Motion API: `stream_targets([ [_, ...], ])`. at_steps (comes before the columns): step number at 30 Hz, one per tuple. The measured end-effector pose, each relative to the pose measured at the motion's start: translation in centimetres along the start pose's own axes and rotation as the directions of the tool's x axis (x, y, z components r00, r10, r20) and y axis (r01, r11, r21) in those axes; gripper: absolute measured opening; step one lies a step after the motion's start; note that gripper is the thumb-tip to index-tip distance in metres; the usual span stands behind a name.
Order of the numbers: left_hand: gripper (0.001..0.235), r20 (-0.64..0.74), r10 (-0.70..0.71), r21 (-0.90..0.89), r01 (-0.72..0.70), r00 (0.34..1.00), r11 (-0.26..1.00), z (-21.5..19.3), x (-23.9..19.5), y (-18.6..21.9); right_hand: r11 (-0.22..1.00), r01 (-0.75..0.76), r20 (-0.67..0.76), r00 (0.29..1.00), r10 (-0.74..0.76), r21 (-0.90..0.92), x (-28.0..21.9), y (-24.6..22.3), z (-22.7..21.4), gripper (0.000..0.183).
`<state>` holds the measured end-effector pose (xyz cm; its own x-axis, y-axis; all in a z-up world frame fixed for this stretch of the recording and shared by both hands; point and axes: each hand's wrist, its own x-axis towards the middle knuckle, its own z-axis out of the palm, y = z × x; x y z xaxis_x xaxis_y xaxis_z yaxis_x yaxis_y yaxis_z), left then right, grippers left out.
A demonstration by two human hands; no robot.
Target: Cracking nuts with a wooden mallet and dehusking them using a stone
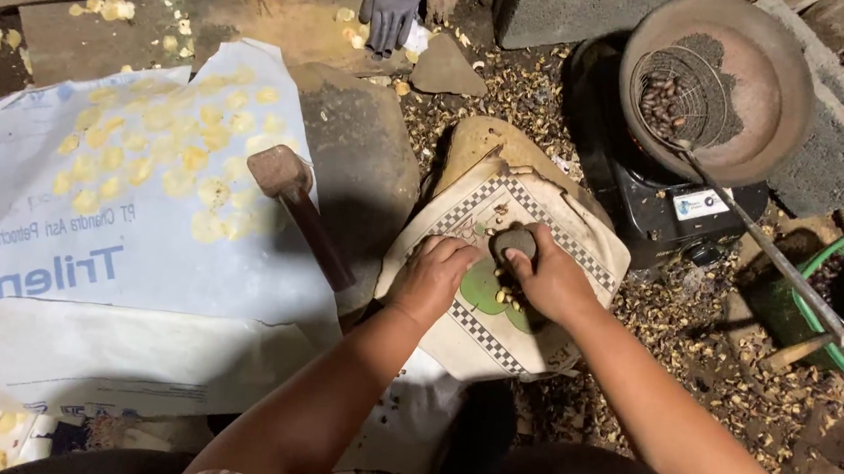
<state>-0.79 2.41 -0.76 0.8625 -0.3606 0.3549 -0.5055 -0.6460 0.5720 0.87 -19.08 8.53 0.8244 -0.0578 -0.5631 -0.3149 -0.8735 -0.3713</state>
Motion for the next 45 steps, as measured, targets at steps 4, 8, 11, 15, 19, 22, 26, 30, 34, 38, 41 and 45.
stream_targets([
  [4, 0.023, -0.001, -0.034, 0.005, 0.034, 0.999, 0.999, -1.4, 0.9, 0.4, 0.999, -0.029, 0.024, 0.999, 0.029, -0.015, 0.9, -1.3, -0.6, 0.050],
  [8, 0.015, -0.061, -0.040, -0.081, 0.035, 0.997, 0.996, -0.5, 0.4, 0.7, 0.993, 0.046, -0.032, 0.998, -0.050, -0.110, 0.7, -0.3, 1.0, 0.049],
  [11, 0.016, -0.111, -0.046, -0.044, 0.041, 0.993, 0.998, 0.0, 0.8, 0.3, 0.958, 0.155, -0.054, 0.984, -0.172, -0.240, -0.1, -1.2, 0.8, 0.051],
  [15, 0.012, -0.132, -0.117, -0.123, 0.101, 0.984, 0.987, 1.8, 0.6, -0.3, 0.873, 0.314, -0.031, 0.936, -0.350, -0.372, -4.7, -3.1, -1.5, 0.058],
  [19, 0.021, -0.035, -0.208, 0.009, 0.208, 0.978, 0.978, 1.6, 1.7, 1.4, 0.925, 0.193, -0.008, 0.978, -0.207, -0.326, -4.3, -0.2, -0.7, 0.055],
  [22, 0.023, -0.015, -0.222, 0.029, 0.223, 0.975, 0.974, 0.6, 1.8, 2.2, 0.950, 0.123, -0.065, 0.987, -0.147, -0.288, -3.6, 0.2, 0.3, 0.053],
  [26, 0.047, -0.059, -0.132, 0.042, 0.135, 0.989, 0.990, -2.4, 0.5, 1.8, 0.900, 0.342, -0.140, 0.911, -0.388, -0.270, -4.2, -1.7, 0.2, 0.051],
  [30, 0.031, -0.065, -0.046, 0.009, 0.047, 0.997, 0.999, -2.7, -0.3, 0.7, 0.967, 0.194, -0.116, 0.970, -0.215, -0.165, -4.7, -3.4, -0.9, 0.052],
  [34, 0.031, -0.062, -0.049, 0.019, 0.050, 0.997, 0.999, -1.7, 0.0, 0.1, 0.999, 0.032, -0.057, 0.998, -0.032, -0.014, -1.2, -0.8, 0.8, 0.051],
  [38, 0.032, -0.021, -0.095, 0.024, 0.095, 0.995, 0.995, -2.1, 0.5, 0.9, 1.000, 0.005, -0.009, 1.000, -0.005, -0.012, -1.0, -1.3, 0.5, 0.051],
  [41, 0.025, -0.027, -0.140, 0.034, 0.140, 0.990, 0.990, -1.7, 1.0, 1.1, 0.979, 0.092, -0.015, 0.995, -0.097, -0.183, -1.7, -2.3, 0.0, 0.051],
  [45, 0.019, 0.005, -0.221, 0.016, 0.221, 0.975, 0.975, -0.5, 1.4, 0.9, 0.887, 0.221, 0.029, 0.973, -0.229, -0.405, -5.3, -4.6, -2.2, 0.052],
])
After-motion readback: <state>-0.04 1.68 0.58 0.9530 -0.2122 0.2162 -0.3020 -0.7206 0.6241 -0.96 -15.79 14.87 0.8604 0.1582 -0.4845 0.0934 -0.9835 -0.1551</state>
